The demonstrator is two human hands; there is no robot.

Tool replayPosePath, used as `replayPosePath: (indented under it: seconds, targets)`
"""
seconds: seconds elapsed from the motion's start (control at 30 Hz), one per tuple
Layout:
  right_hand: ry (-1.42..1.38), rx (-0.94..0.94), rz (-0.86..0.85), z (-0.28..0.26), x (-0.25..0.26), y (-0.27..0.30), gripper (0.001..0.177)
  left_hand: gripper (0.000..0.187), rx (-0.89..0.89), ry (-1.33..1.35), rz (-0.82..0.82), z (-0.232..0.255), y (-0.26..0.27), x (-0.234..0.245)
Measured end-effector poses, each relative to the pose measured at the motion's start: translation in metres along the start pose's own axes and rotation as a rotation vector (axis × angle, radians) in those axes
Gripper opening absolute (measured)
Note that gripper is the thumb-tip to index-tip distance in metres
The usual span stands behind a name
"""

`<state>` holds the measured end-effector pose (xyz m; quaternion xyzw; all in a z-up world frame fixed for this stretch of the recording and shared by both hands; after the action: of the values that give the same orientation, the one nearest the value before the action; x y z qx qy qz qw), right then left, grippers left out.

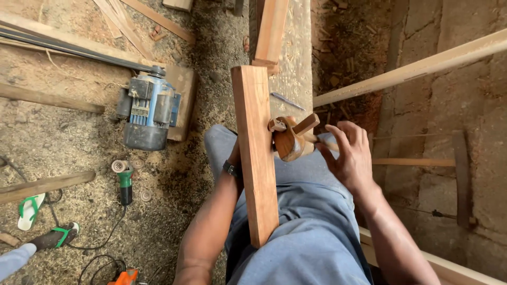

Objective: Marking wooden planks using a marking gauge and a square

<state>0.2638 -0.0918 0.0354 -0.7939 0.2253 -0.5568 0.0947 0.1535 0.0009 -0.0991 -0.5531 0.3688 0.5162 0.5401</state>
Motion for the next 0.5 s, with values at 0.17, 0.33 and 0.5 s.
replayPosePath:
  seconds: [0.17, 0.33, 0.5]
  targets:
    - [-0.557, -0.535, -0.368, -0.031, -0.026, 0.007, 0.068, 0.055, -0.074, -0.124, 0.085, 0.028, 0.021, -0.007]
    - [-1.022, -0.54, -0.056, -0.083, -0.051, -0.021, 0.068, 0.053, -0.352, -0.371, 0.183, 0.129, 0.07, -0.046]
    - [-1.348, -0.718, 0.111, -0.112, -0.042, -0.033, 0.062, 0.052, -0.462, -0.442, 0.266, 0.147, 0.099, -0.059]
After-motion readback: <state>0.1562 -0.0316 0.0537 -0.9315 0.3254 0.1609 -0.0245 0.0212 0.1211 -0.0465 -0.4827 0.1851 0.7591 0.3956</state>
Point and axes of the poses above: each hand's wrist, its own y-axis away from the middle knuckle, its own x-axis out of the back of the hand, z = x × y, the point moved 8 cm from there along -y, towards the middle knuckle, and after that the axes turned 2 degrees about x, right-handed, at the moved point
